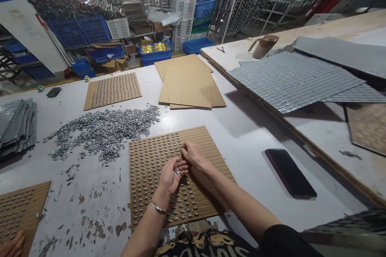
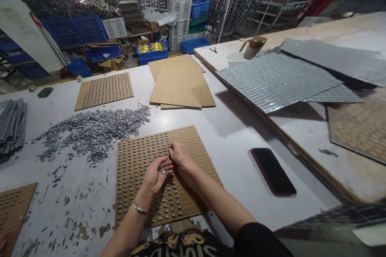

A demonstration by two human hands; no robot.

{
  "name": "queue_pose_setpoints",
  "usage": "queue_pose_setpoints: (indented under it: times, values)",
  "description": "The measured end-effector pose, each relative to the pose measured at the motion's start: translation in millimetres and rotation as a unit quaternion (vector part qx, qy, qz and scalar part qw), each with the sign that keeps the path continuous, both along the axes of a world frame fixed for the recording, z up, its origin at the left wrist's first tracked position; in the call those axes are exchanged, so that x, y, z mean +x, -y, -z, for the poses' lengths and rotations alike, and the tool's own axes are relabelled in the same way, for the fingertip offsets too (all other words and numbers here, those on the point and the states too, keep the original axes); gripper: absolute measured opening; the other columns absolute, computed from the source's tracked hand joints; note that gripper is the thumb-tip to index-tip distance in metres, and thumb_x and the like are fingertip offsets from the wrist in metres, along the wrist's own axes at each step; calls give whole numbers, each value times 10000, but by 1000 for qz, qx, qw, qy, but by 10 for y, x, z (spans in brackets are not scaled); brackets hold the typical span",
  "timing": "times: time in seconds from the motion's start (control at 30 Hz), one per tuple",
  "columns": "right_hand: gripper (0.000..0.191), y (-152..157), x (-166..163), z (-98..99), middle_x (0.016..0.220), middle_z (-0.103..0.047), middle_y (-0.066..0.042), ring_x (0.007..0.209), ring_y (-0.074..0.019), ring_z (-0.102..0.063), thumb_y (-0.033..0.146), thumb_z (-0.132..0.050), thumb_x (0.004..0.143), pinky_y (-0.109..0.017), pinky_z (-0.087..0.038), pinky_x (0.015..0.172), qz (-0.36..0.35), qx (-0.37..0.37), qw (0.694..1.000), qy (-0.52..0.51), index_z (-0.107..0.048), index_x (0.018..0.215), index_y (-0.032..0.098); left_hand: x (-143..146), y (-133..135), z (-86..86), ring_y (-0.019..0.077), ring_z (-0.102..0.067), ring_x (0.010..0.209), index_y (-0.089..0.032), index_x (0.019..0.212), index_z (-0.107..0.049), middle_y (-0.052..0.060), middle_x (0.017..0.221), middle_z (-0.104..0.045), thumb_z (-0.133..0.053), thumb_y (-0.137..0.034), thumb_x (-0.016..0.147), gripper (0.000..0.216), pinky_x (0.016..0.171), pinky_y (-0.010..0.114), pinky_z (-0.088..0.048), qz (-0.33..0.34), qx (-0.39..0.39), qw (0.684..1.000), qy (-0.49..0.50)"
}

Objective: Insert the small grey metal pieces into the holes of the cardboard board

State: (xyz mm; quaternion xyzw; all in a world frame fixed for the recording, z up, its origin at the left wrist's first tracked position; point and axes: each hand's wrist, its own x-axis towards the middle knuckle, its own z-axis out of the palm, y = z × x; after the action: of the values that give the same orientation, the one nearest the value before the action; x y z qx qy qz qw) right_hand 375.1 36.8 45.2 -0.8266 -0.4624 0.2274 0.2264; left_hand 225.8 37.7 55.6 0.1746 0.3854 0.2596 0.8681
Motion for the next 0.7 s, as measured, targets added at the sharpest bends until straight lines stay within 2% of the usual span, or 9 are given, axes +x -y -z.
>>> queue_pose_setpoints:
  times: [0.07, 0.13, 0.2, 0.27, 0.37, 0.5, 0.57, 0.63, 0.7]
  values:
    - [195, 16, 11, -39, 765, -662, -48, 671, -161, -576, 232, -555, 834, -245, -363, 594, 15, -8, 1000, 15, -589, 1009, 153, -7, -9, -10, 165, -656, 677, -117, 905, -586, 120, 817, -680, -565, -296, 867, 184, 617, 263, -518, -5, -9, 1000, -1]
    - [232, 84, 7, -106, 760, -655, -36, 675, -162, -579, 265, -543, 865, -246, -383, 609, 7, 20, 1000, 7, -563, 1069, 157, -10, -16, -43, 175, -662, 712, -116, 917, -583, 131, 842, -680, -523, -350, 897, 243, 649, 280, -527, -10, -20, 1000, 17]
    - [170, 196, -28, -188, 780, -647, -27, 699, -153, -578, 278, -504, 900, -242, -402, 640, -59, 85, 994, -19, -601, 1000, 182, -8, -17, -100, 183, -665, 774, -116, 984, -584, 138, 891, -677, -445, -427, 930, 345, 709, 304, -534, -13, -24, 998, 56]
    - [165, 328, -88, -266, 832, -639, -33, 746, -147, -572, 266, -490, 913, -239, -410, 681, -165, 139, 976, -26, -643, 910, 204, 3, -8, -170, 181, -661, 828, -130, 1082, -569, 127, 939, -672, -368, -485, 946, 430, 773, 320, -531, -17, -23, 996, 86]
    - [180, 496, -174, -345, 844, -630, -44, 788, -162, -556, 253, -500, 917, -257, -399, 711, -266, 154, 951, 16, -675, 885, 220, 39, 27, -272, 180, -657, 896, -164, 1227, -499, 111, 1016, -663, -320, -523, 947, 489, 834, 320, -518, -25, -24, 997, 70]
    - [158, 623, -222, -392, 856, -641, -41, 812, -170, -558, 230, -513, 912, -277, -391, 743, -287, 152, 945, 22, -669, 940, 230, 86, 88, -335, 183, -652, 941, -174, 1319, -413, 107, 1028, -661, -312, -523, 947, 520, 853, 308, -506, -13, -18, 1000, 22]
    - [127, 653, -221, -394, 856, -640, -44, 807, -171, -561, 213, -524, 893, -281, -400, 749, -289, 153, 945, -4, -650, 894, 212, 93, 107, -316, 184, -653, 931, -182, 1313, -417, 95, 992, -666, -324, -536, 940, 522, 843, 310, -508, 2, -22, 1000, 22]
    - [93, 655, -198, -369, 832, -631, -40, 782, -167, -559, 203, -527, 873, -274, -413, 722, -269, 159, 949, -46, -612, 839, 197, 88, 109, -267, 183, -655, 900, -179, 1251, -472, 85, 945, -669, -361, -540, 931, 495, 819, 304, -513, 5, -27, 999, 29]
    - [72, 611, -138, -313, 787, -616, -21, 725, -153, -549, 207, -514, 866, -258, -418, 671, -217, 169, 957, -90, -573, 826, 195, 76, 97, -200, 176, -654, 847, -144, 1120, -554, 92, 909, -666, -412, -499, 931, 427, 778, 288, -518, 7, -26, 999, 36]
